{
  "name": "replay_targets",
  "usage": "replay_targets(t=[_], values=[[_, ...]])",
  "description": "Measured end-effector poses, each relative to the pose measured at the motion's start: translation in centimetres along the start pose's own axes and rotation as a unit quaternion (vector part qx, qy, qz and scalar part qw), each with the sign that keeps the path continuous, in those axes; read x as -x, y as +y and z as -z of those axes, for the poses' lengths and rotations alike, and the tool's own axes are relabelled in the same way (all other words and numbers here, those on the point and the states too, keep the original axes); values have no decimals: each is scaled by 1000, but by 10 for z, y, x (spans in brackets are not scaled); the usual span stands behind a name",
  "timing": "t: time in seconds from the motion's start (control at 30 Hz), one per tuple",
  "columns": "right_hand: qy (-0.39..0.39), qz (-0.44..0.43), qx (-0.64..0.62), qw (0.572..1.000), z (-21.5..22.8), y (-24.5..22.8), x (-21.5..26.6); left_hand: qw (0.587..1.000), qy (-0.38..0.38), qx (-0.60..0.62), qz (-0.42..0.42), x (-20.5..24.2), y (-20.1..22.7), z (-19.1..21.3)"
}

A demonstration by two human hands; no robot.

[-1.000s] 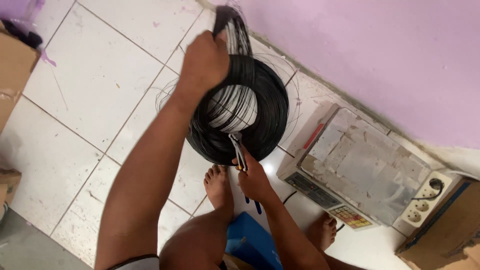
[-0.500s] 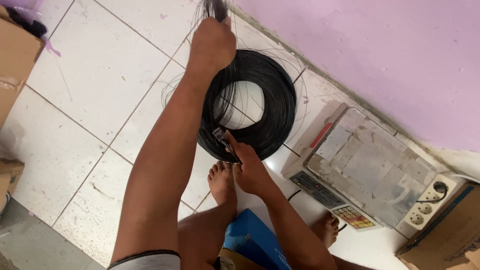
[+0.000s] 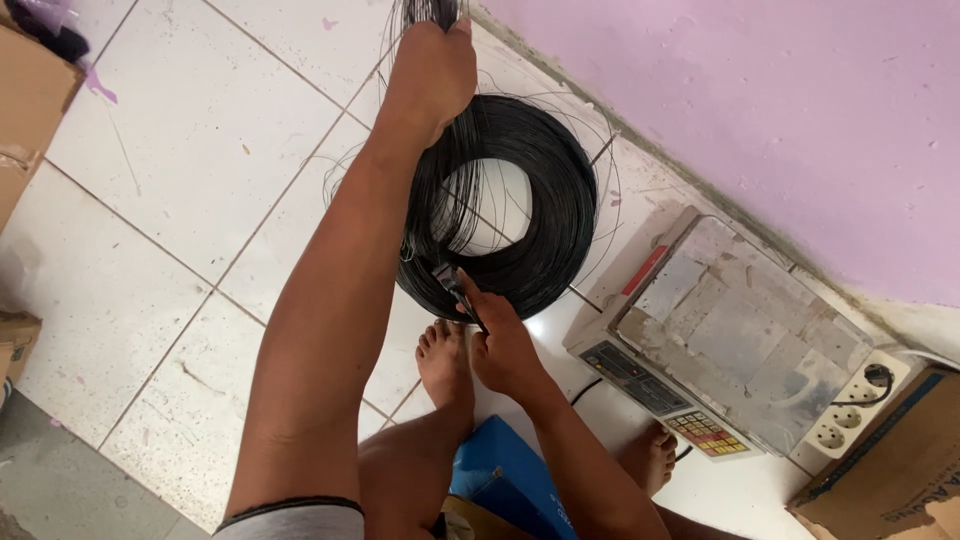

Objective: The person uses pliers to cut a section from a large coil of black wire and winds it into a smaller separate coil by hand.

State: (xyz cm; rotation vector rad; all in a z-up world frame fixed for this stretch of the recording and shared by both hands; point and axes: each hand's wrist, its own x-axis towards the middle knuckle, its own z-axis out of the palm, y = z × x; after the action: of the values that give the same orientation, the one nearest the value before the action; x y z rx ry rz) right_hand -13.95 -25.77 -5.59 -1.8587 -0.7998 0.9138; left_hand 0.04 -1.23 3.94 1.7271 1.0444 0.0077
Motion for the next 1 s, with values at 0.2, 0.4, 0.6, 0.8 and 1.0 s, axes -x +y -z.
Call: replay_targets(t=[0.2,0.4,0.6,0.8,1.0], values=[[17,-3,10,1000,1,4,1,992,-32,64,101,30,19,-1],[5,-60,-58,996,3,4,5,974,-35,159,158,34,13,-5],[33,-80,-115,990,17,5,8,949,-78,291,89,26,2,-16],[49,-80,-183,979,20,7,11,941,-133,311,25,33,-6,-18],[71,-53,-195,977,16,18,11,922,-128,365,19,23,-18,-30]])
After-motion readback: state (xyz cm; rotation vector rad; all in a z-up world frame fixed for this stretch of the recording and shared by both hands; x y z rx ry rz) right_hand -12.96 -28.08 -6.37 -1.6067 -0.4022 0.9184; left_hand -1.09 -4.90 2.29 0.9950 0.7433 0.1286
